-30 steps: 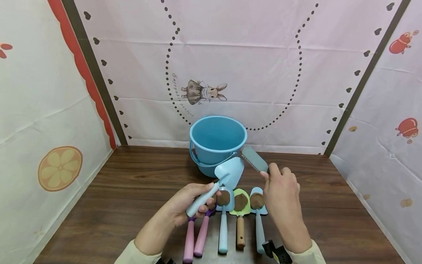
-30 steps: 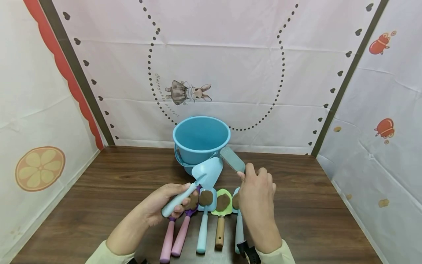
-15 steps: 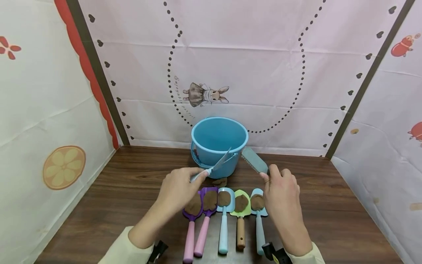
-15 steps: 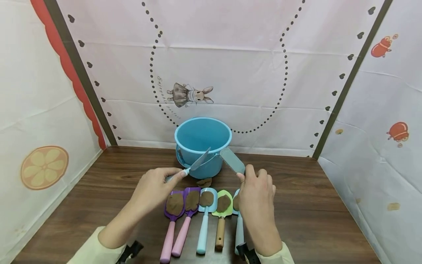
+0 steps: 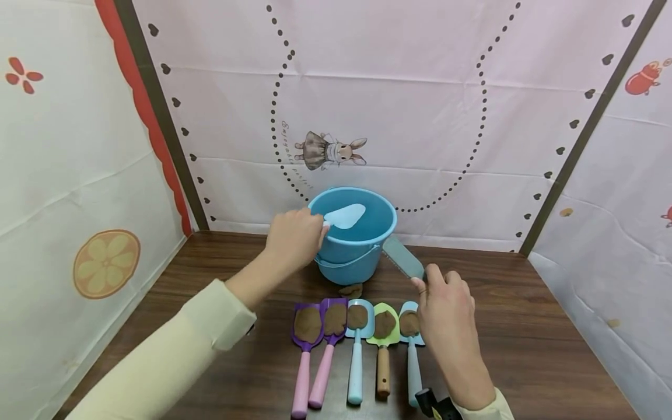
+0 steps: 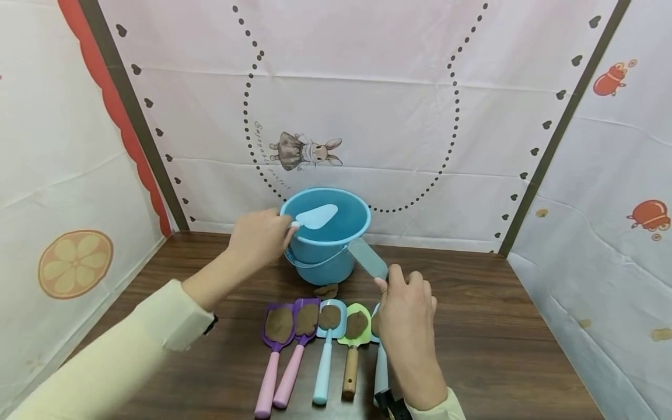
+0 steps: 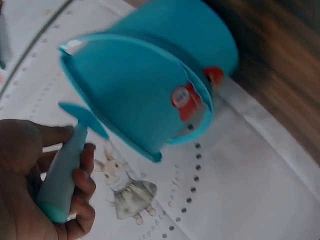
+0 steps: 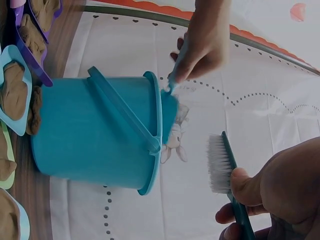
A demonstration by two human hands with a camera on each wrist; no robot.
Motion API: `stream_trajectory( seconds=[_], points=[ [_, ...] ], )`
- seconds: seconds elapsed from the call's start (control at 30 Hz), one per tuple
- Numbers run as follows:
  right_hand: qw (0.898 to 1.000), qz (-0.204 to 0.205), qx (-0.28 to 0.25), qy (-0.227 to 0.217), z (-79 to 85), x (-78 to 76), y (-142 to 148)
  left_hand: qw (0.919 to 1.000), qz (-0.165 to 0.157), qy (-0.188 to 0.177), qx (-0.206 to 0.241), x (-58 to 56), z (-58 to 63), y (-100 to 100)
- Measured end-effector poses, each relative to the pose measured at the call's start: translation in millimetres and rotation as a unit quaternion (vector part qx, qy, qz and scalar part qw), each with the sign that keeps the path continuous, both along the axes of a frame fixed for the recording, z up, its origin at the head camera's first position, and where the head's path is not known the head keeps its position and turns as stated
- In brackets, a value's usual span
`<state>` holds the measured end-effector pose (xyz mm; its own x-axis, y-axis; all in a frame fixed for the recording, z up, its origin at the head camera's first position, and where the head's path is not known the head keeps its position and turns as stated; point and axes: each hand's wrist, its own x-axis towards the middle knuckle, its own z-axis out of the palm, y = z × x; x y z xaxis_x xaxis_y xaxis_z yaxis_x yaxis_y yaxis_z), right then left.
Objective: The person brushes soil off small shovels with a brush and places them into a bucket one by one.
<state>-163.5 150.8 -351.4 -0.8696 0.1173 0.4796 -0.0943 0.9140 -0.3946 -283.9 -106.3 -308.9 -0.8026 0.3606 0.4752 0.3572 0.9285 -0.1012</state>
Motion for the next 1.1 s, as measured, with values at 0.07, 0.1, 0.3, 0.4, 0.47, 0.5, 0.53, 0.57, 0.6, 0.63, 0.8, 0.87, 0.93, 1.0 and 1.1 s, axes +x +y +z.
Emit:
stream_trajectory(
  seconds=[0.07, 0.1, 0.3, 0.4, 0.47, 0.5, 0.53, 0.57, 0.6, 0.63, 0.8, 0.87, 0.93, 1.0, 1.1],
  points=[
    [1.0, 0.0, -0.001, -0.005, 0.0, -0.1, -1, 0.9996, -0.007, -0.008, -0.027, -14.5, 3.3, 2],
    [1.0, 0.001, 0.0, -0.008, -0.2, -0.1, -1, 0.999, -0.012, -0.015, -0.041, -21.2, 5.0, 3],
    [1.0, 0.006, 0.003, -0.009, -0.9, -0.8, -5, 0.9877, -0.033, -0.051, -0.144, -52.6, 17.5, 15],
    [1.0, 0.008, 0.004, 0.002, -1.7, -1.3, -7, 0.9803, -0.035, -0.084, -0.176, -60.4, 23.8, 23],
    [1.0, 0.008, 0.004, 0.007, -2.6, -1.4, -8, 0.9755, -0.031, -0.111, -0.187, -63.4, 26.7, 27],
    [1.0, 0.008, 0.004, 0.008, -2.8, -1.4, -8, 0.9731, -0.029, -0.123, -0.193, -64.5, 27.7, 28],
    [1.0, 0.008, 0.003, 0.01, -2.9, -1.4, -9, 0.971, -0.026, -0.133, -0.197, -65.5, 28.3, 29],
    [1.0, 0.008, 0.003, 0.012, -3.0, -1.4, -9, 0.9695, -0.024, -0.143, -0.198, -66.3, 28.8, 30],
    [1.0, 0.009, 0.004, 0.014, -3.0, -1.4, -10, 0.9686, -0.023, -0.149, -0.198, -66.7, 29.0, 31],
    [1.0, 0.01, 0.004, 0.015, -3.0, -1.5, -10, 0.9678, -0.021, -0.153, -0.199, -67.1, 29.1, 32],
    [1.0, 0.016, 0.006, 0.022, -3.0, -1.9, -10, 0.9683, -0.012, -0.165, -0.188, -67.9, 28.6, 32],
    [1.0, 0.017, 0.005, 0.023, -3.0, -1.9, -10, 0.9681, -0.011, -0.173, -0.181, -67.9, 28.3, 32],
    [1.0, 0.018, 0.003, 0.023, -2.9, -1.9, -10, 0.9675, -0.009, -0.181, -0.177, -67.7, 28.0, 33],
    [1.0, 0.018, 0.002, 0.021, -2.8, -2.0, -9, 0.9668, -0.006, -0.187, -0.174, -67.8, 27.6, 33],
    [1.0, 0.017, 0.0, 0.015, -2.6, -1.3, -10, 0.9652, -0.003, -0.197, -0.172, -67.8, 26.6, 34]
  ],
)
